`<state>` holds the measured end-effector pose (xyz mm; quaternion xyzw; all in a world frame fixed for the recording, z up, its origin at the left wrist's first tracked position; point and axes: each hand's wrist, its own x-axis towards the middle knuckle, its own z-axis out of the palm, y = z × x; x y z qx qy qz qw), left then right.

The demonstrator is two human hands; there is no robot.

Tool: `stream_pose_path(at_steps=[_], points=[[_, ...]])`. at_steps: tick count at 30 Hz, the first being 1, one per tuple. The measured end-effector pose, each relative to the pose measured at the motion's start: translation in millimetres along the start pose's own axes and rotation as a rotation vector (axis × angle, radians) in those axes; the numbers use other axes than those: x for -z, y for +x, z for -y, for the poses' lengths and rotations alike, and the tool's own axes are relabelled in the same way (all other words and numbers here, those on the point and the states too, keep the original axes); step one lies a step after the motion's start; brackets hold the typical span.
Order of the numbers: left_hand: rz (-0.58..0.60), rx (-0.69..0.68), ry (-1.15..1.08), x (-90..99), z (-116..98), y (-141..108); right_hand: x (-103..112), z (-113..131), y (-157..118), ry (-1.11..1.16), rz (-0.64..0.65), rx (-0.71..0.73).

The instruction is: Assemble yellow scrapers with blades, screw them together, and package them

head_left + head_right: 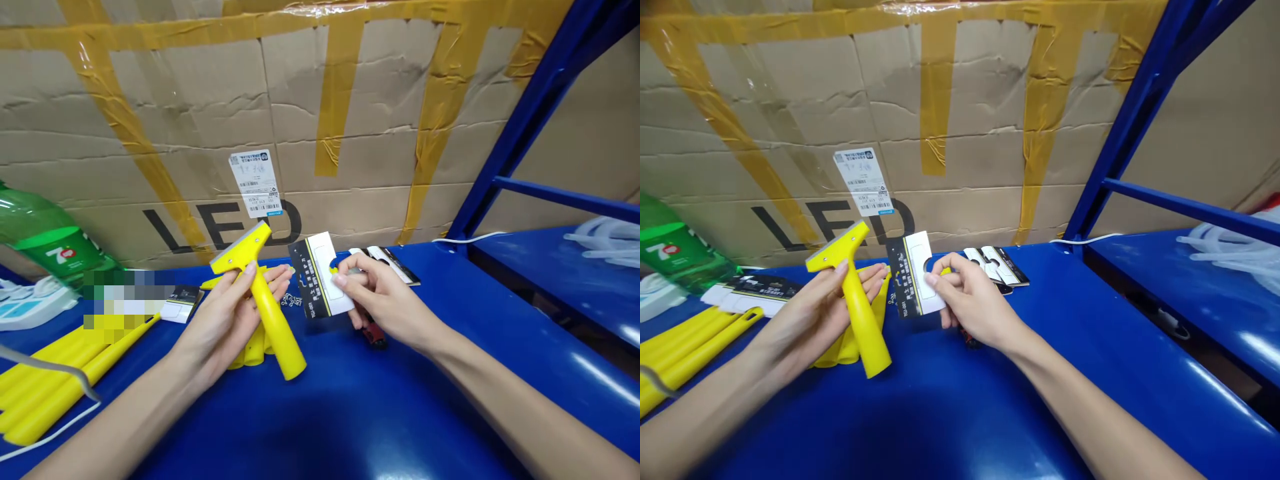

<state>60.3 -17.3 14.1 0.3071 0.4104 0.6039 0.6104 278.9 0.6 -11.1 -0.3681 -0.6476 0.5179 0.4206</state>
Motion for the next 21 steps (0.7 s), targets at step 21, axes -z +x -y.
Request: stream_pose_path(at_steps=[21], points=[[0.01, 0.002, -0.018, 16.1, 6, 4, 1, 12, -4, 0.037, 0.172, -0.149]])
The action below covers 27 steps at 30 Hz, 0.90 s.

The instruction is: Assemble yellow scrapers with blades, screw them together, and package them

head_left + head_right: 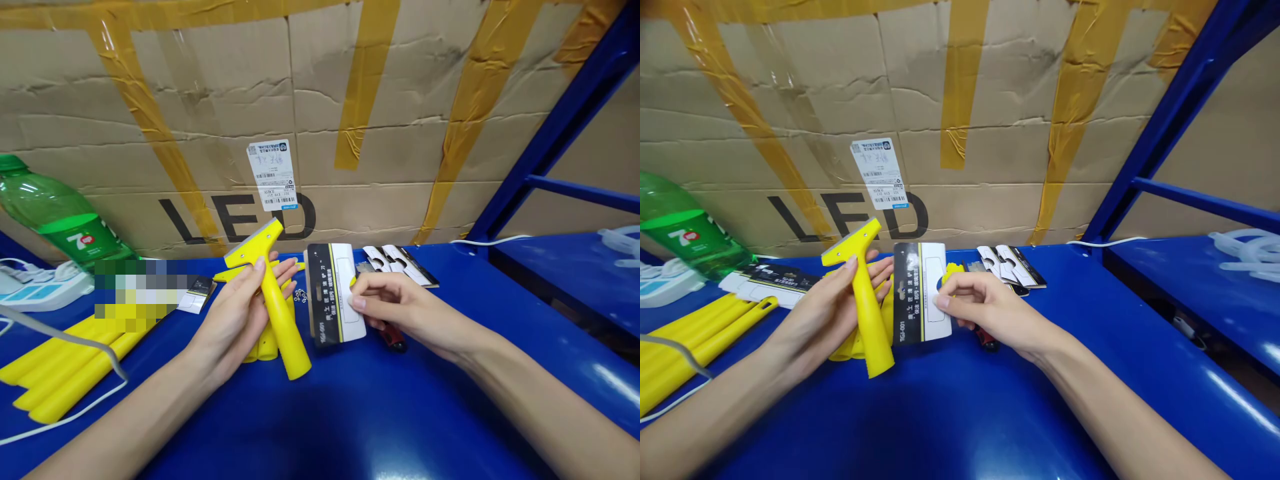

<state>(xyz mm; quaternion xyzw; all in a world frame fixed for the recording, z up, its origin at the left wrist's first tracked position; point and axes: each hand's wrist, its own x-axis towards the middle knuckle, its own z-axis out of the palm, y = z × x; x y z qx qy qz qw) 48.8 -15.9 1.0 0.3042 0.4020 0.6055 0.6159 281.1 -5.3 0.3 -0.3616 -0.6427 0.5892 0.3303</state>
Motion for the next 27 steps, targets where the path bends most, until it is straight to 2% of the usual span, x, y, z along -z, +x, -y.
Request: stream_pose_path(at_steps=[5, 10, 17, 20, 22, 27], points=[[-0.051, -0.071, 0.003, 4.0, -4, 1, 0, 0, 1, -0.054, -0.013, -0.005], [-0.033, -0.092, -0.048, 4.2, -6, 3, -6, -8, 4, -0.286, -0.001, 0.12], [-0.085, -0.055, -0.08, 2.4, -3, 2, -29, -23, 4, -0.278, -0.3, 0.307], [-0.107, -0.035, -0.088, 3.5, -1, 4, -33, -25, 1, -0.619, -0.372, 0.386], [-0.119, -0.014, -0.084, 3.9, 1, 4, -33, -25, -1, -0.815, -0.368, 0.443], [-0.127, 0.039, -0.074, 0.2, 6, 1, -32, -25, -1, -0.87, -0.369, 0.462]])
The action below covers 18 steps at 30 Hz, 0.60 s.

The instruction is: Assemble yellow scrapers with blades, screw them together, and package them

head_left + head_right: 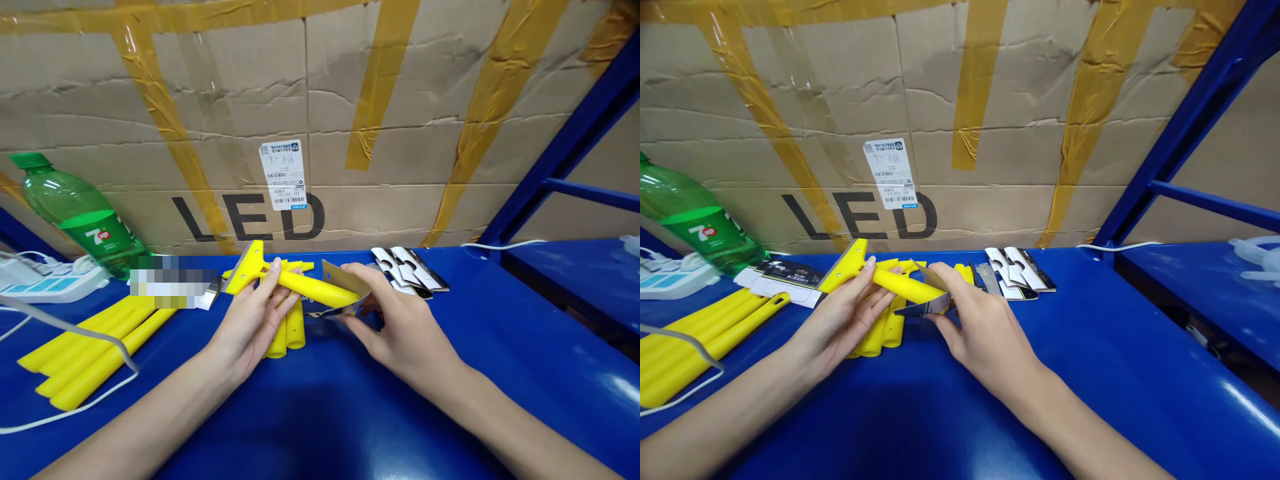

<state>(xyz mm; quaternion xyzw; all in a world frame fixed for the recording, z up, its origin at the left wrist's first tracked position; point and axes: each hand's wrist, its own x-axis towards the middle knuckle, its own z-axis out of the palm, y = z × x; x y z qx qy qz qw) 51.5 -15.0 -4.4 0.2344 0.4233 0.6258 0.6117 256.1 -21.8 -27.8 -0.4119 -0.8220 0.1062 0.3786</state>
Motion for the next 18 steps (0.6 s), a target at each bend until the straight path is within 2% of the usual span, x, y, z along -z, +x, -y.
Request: stream_pose_path(at_steps=[3, 6, 10, 14, 16, 18], points=[[-0.003, 0.008, -0.005, -3.4, 5, -3, -2, 1, 1, 0.041, 0.005, -0.026], [0.059, 0.018, 0.023, -5.6, 9, -6, -4, 5, 3, 0.189, 0.022, -0.085], [0.075, -0.008, 0.03, -5.4, 7, -9, -1, 7, 6, 0.452, -0.081, -0.257], [0.009, -0.053, 0.009, -1.8, -3, -5, 10, 0, 9, 0.355, -0.157, -0.269], [0.02, -0.083, 0.07, 1.7, -8, -1, 14, -4, 11, 0.291, -0.147, -0.252], [0.065, -0.112, 0.173, 5.8, -12, 2, 18, -6, 13, 0.365, -0.099, -0.272]])
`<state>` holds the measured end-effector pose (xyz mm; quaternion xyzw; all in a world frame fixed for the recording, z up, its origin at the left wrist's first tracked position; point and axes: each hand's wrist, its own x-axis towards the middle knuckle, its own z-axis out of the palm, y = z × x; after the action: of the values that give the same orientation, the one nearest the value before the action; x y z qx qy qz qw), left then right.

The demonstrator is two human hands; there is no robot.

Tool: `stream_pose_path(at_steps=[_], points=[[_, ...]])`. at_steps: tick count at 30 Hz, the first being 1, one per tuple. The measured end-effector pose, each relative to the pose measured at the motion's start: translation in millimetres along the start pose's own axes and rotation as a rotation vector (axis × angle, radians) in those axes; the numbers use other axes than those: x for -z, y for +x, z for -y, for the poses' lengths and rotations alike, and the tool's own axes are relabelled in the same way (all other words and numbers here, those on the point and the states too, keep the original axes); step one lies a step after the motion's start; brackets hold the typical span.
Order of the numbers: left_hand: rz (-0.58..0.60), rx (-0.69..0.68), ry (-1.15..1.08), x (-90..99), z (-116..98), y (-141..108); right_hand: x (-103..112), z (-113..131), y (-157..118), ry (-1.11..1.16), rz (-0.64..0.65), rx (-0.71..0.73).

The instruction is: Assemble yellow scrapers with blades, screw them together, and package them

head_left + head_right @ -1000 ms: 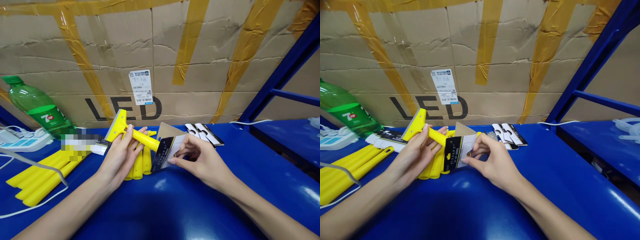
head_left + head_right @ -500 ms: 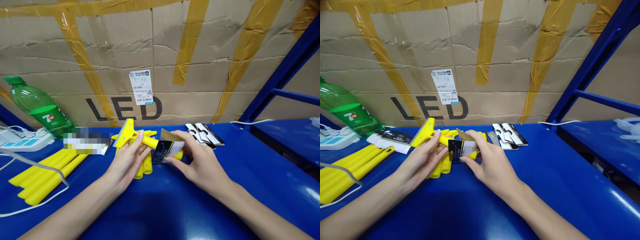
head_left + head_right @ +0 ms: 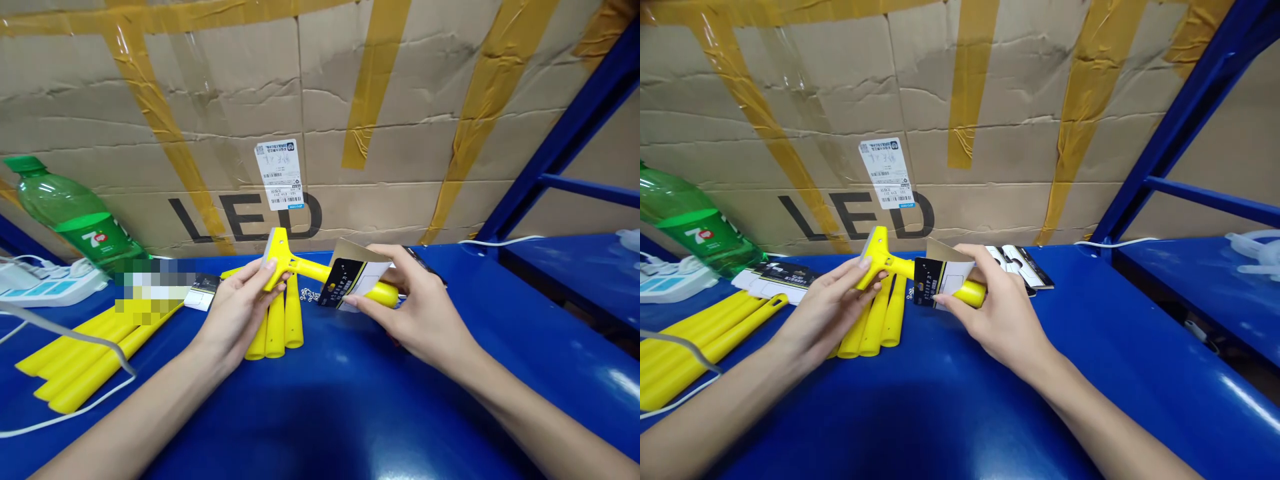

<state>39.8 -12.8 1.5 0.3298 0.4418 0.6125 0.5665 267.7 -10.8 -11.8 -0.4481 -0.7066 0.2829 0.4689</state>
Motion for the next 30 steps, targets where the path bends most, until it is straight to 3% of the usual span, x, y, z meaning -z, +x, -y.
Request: stream_pose_path(at_steps=[5, 7, 12, 19, 24, 28, 30], points=[[0.146, -0.011, 0.157, 7.2, -8, 0, 5, 13, 8, 0.471, 0.437, -0.342], [0.166, -0.005, 0.196, 7.0, -12, -2, 5, 20, 12, 0.516, 0.488, -0.416], [0.226, -0.002, 0.299, 6.5, -15, -4, -2, 31, 25, 0.514, 0.456, -0.412], [0.21, -0.013, 0.188, 14.4, -15, 1, -19, 38, 39, 0.477, 0.383, -0.329], [0.32, -0.009, 0.162, 14.4, -18, 2, -30, 35, 44, 0.548, 0.357, -0.317], [0.263, -0.096, -0.03, 12.1, -19, 2, -32, 36, 48, 0.633, 0.252, -0.332], [0.279, -0.047, -0.12, 12.1, -18, 3, -30, 39, 52, 0.71, 0.19, -0.331]])
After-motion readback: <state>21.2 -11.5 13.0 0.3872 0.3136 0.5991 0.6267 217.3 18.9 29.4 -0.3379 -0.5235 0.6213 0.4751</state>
